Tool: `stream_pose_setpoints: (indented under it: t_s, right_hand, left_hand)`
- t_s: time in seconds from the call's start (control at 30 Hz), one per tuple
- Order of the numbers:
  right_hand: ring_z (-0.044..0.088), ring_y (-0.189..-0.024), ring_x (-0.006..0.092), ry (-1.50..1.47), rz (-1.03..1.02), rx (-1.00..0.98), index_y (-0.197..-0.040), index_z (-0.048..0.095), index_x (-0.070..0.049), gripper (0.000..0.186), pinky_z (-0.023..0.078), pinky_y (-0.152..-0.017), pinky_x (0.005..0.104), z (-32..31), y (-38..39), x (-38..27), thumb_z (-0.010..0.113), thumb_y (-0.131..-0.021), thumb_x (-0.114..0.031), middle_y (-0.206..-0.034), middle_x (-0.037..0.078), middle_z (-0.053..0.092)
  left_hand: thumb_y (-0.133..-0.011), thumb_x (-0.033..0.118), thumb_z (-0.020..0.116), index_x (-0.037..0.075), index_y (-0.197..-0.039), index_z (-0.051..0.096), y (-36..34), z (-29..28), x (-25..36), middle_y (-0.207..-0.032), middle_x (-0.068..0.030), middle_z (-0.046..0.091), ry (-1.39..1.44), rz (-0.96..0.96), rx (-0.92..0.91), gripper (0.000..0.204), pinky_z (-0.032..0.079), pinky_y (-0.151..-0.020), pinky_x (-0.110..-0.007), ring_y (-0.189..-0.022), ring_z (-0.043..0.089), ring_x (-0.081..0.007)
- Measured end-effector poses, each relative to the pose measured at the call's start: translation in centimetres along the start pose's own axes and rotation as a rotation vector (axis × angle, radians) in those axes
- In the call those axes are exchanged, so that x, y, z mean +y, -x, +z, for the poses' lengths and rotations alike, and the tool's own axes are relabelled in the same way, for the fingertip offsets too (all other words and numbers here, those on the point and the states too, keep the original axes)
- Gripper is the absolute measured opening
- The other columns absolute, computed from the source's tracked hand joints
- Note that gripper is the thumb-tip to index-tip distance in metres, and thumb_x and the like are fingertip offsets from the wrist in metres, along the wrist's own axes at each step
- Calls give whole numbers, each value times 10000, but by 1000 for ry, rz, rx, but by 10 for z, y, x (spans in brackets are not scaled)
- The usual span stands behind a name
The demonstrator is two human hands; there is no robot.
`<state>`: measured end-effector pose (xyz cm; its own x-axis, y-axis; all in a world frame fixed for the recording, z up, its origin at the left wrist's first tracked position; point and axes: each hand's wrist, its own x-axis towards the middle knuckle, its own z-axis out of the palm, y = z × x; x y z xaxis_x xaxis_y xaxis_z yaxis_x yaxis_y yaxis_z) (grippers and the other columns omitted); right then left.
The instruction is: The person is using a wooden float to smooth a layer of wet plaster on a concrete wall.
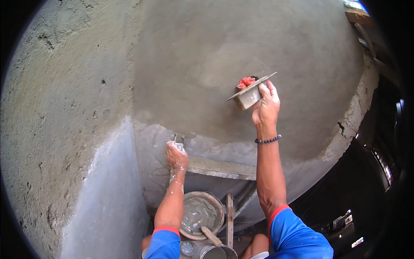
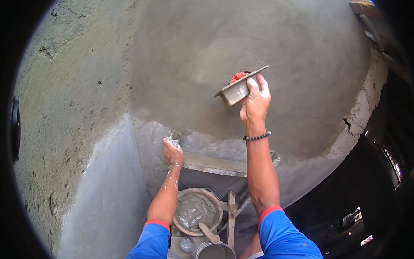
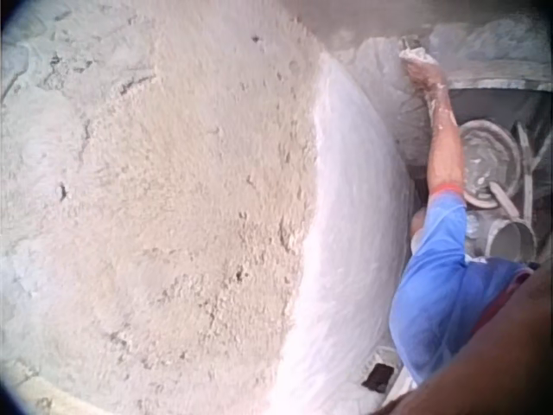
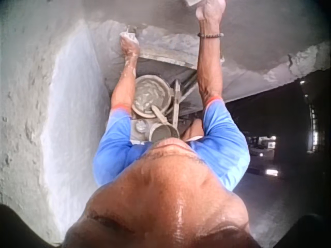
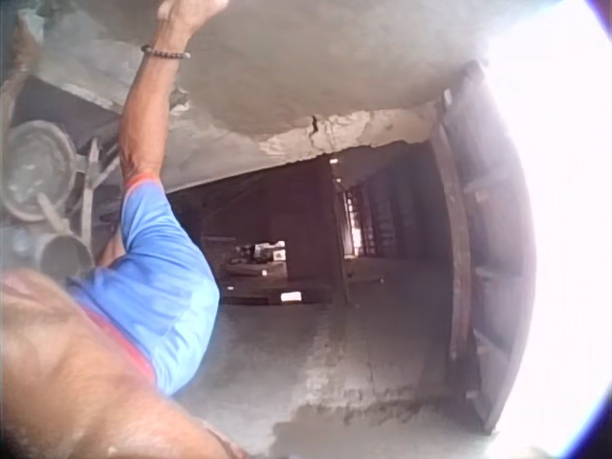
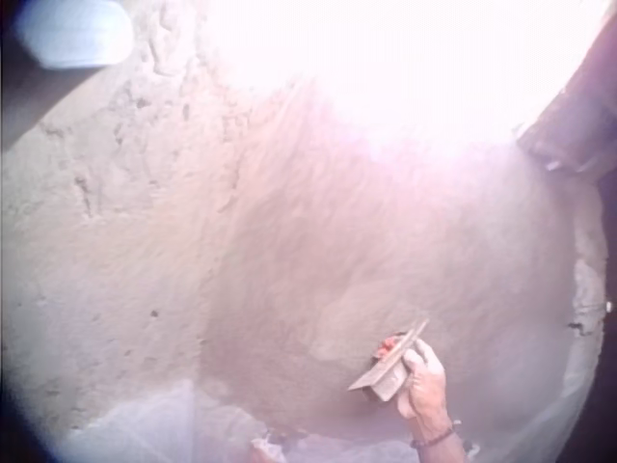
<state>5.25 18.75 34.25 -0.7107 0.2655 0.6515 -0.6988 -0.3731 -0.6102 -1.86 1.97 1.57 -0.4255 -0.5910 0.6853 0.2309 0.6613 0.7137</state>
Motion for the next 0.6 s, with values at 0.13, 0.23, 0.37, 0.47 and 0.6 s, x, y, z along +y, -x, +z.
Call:
stream_pose_setpoints:
  t_s: [0.13, 0.23, 0.37, 0.47, 0.6]
  right_hand:
    - [599, -812, 162, 344, -201, 258, -1219, 487, -10, 469, 506, -684, 322, 10, -46, 18, 740, -836, -106, -999, 119, 613]
    - [634, -932, 328, 771, -369, 391, -1226, 466, -26, 502, 512, -830, 444, 20, -85, 38, 730, -823, -169, -1013, 198, 628]
    - [619, -1014, 420, 1015, -231, 478, -1212, 455, -32, 448, 492, -898, 491, 70, -89, 38, 677, -855, -186, -1062, 246, 616]
    - [611, -1075, 444, 1064, -392, 231, -1213, 440, -43, 427, 492, -929, 497, 118, -97, 42, 649, -866, -176, -1146, 264, 588]
    - [626, -1068, 443, 1044, -415, -66, -1229, 508, -53, 426, 504, -934, 487, 186, -80, 66, 676, -852, -158, -1097, 270, 611]
  left_hand:
    - [-757, 35, 692, -8, -1136, 498, 1, 2, -1, -1103, -206, 586, -18, -30, -24, 428, 465, -899, -490, -1048, 578, -411]
    - [-756, 32, 691, -4, -1133, 501, 2, 4, -1, -1098, -205, 591, -15, -8, -14, 424, 468, -894, -489, -1040, 582, -412]
    - [-753, 25, 692, -5, -1135, 503, 2, -3, -1, -1091, -205, 594, -37, -39, -41, 427, 469, -892, -491, -1033, 585, -412]
    - [-752, 28, 698, -6, -1134, 502, -2, 0, 0, -1101, -208, 588, -24, -13, -21, 430, 465, -902, -493, -1043, 581, -413]
    - [-754, 35, 703, -10, -1142, 493, 4, 2, -4, -1114, -216, 577, -12, 27, -19, 443, 458, -913, -495, -1056, 572, -421]
